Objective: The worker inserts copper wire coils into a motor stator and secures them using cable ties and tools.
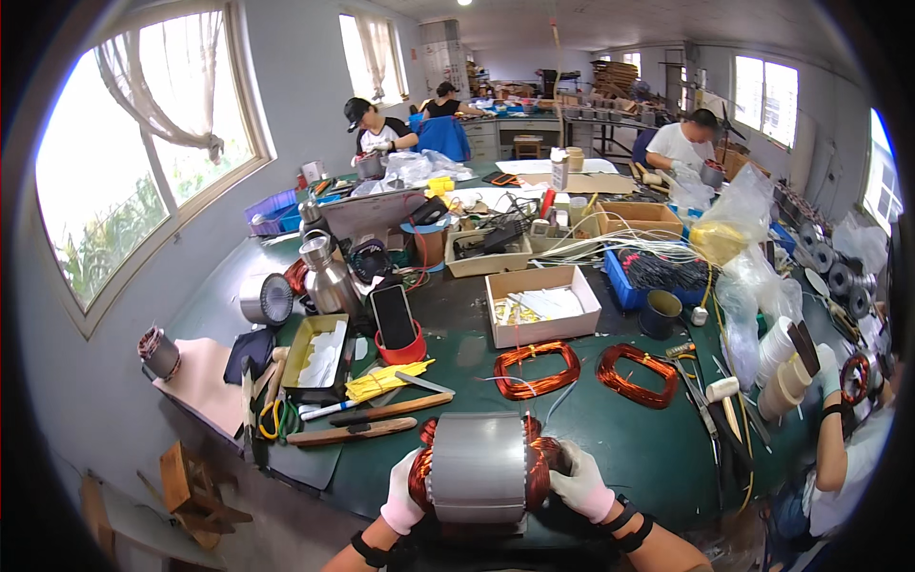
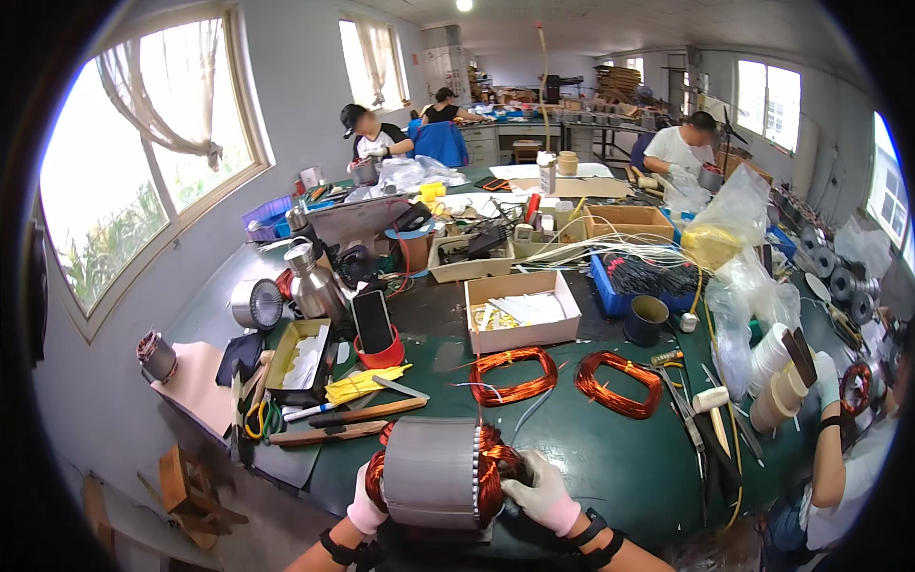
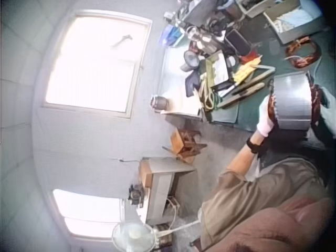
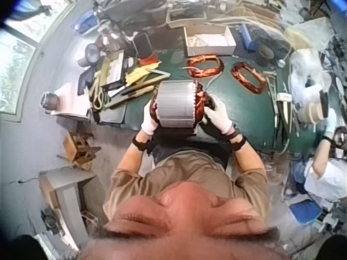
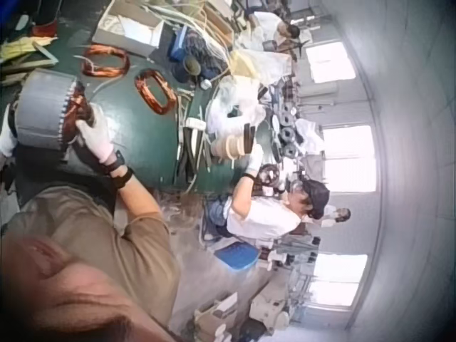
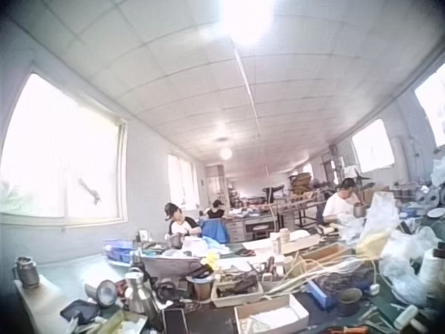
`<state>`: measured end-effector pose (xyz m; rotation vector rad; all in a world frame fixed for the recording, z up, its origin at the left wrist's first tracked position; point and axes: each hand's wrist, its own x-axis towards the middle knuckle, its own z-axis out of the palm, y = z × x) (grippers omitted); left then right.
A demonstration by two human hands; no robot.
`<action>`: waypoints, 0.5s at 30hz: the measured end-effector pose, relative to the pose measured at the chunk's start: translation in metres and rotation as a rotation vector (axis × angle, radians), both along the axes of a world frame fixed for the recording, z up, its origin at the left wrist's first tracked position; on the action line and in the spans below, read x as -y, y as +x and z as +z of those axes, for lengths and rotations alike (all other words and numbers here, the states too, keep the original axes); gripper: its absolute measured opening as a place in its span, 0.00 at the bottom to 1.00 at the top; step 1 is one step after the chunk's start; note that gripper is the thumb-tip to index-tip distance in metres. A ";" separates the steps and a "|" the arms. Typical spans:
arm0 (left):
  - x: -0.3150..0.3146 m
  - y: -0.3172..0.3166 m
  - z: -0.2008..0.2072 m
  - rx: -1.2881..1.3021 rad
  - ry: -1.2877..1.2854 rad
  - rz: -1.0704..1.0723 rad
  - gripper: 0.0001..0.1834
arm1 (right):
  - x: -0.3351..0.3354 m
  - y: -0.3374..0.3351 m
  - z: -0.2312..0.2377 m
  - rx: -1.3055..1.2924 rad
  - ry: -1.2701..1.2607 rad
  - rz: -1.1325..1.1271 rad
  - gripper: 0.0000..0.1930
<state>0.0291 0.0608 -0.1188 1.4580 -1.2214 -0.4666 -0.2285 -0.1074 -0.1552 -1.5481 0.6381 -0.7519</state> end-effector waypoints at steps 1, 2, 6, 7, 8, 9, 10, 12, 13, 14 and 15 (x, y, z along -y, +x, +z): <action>-0.001 0.000 0.001 0.061 -0.009 -0.002 0.14 | -0.002 0.001 0.005 -0.002 0.004 0.017 0.22; 0.001 -0.002 0.001 -0.052 -0.007 0.037 0.16 | -0.002 0.004 0.011 0.022 0.022 0.026 0.21; 0.000 -0.001 0.004 0.218 0.014 0.280 0.23 | -0.011 0.014 0.041 -0.005 -0.018 0.055 0.20; 0.000 -0.005 0.006 0.117 0.052 0.291 0.24 | -0.013 0.015 0.045 -0.032 -0.089 0.035 0.20; 0.000 -0.005 0.008 0.131 0.028 0.280 0.24 | -0.010 0.017 0.034 -0.032 -0.095 0.011 0.18; 0.001 -0.003 0.006 0.132 0.027 0.294 0.24 | -0.010 0.017 0.028 -0.030 -0.098 0.025 0.18; 0.003 0.001 0.002 0.111 0.015 0.238 0.23 | -0.008 0.015 0.024 -0.012 -0.107 0.004 0.17; 0.005 0.006 0.001 0.098 -0.002 0.189 0.23 | -0.003 0.010 0.027 -0.030 -0.091 -0.039 0.16; 0.005 0.007 0.001 0.118 0.007 0.156 0.22 | -0.005 0.003 0.035 -0.070 -0.064 -0.058 0.16; 0.005 0.009 0.001 0.139 0.015 0.123 0.22 | -0.011 0.007 0.046 0.027 0.072 -0.058 0.17; 0.006 0.007 0.003 0.154 0.028 0.077 0.22 | -0.009 0.008 0.040 0.026 0.075 -0.061 0.17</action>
